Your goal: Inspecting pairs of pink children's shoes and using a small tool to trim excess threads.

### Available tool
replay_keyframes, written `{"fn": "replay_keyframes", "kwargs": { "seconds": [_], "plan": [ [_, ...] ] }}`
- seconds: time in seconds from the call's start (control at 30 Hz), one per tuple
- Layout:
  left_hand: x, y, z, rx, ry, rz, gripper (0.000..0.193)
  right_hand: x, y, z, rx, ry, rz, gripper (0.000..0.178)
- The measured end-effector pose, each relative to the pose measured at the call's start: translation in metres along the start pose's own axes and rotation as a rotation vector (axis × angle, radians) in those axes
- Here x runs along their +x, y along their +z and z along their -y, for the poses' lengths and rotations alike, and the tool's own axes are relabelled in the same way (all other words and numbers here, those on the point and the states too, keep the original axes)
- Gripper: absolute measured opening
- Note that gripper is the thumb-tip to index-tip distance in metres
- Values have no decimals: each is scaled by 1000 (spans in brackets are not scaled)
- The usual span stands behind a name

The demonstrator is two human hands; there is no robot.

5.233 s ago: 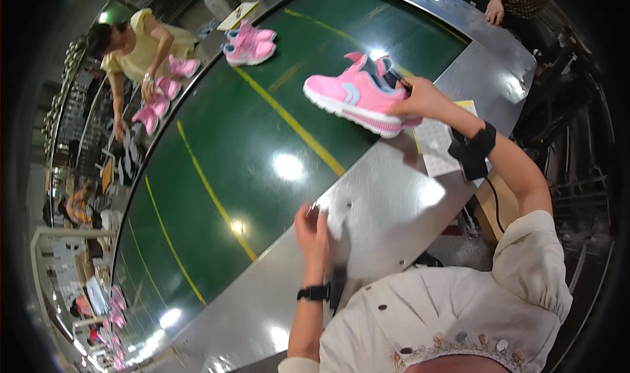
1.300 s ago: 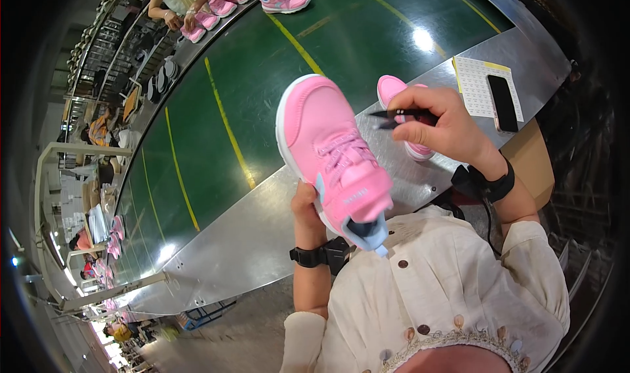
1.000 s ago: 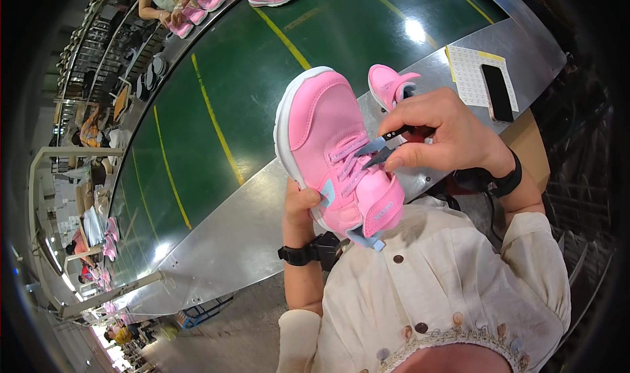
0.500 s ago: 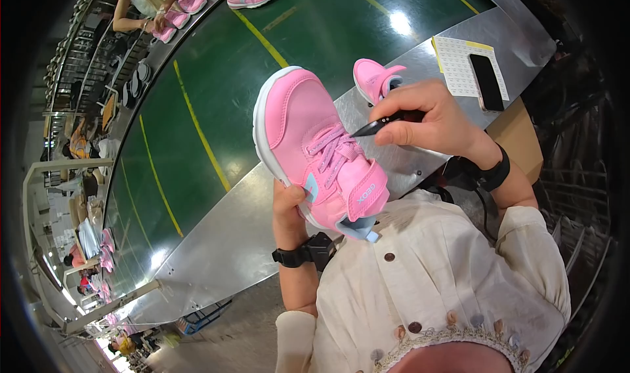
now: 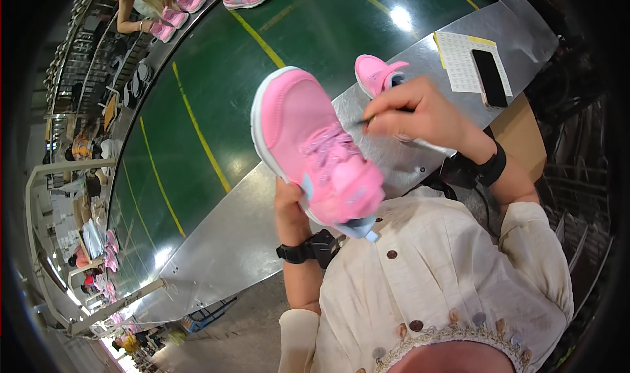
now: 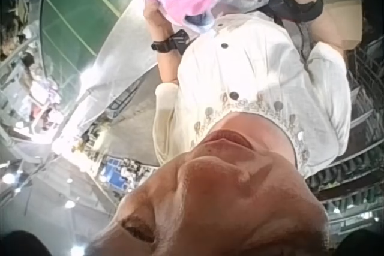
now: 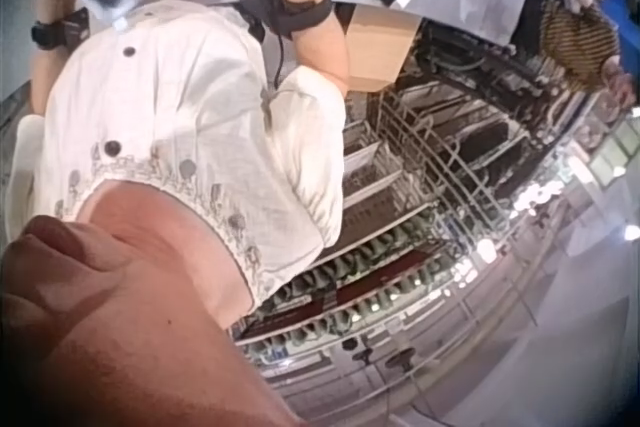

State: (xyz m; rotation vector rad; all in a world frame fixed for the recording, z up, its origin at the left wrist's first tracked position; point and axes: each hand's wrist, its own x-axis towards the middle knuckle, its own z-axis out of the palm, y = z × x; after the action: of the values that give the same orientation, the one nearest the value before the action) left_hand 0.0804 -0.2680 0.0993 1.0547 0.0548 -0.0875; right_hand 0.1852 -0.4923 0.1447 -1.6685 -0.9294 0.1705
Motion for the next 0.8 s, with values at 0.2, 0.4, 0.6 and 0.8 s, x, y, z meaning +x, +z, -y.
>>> {"fn": "replay_keyframes", "kwargs": {
  "seconds": [0.2,0.4,0.6,0.8],
  "plan": [
    [11,-20,20,-790,-43,241,69,-12,-2,-30,573,521,-190,24],
    [21,-25,34,-1215,-17,388,67,-20,16,-48,395,495,-180,25],
    [16,-21,29,-1210,-84,343,67,-9,32,-43,423,498,-64,25],
    [19,-21,41,-1309,-94,463,61,8,50,-18,287,227,-113,26]
  ]
}}
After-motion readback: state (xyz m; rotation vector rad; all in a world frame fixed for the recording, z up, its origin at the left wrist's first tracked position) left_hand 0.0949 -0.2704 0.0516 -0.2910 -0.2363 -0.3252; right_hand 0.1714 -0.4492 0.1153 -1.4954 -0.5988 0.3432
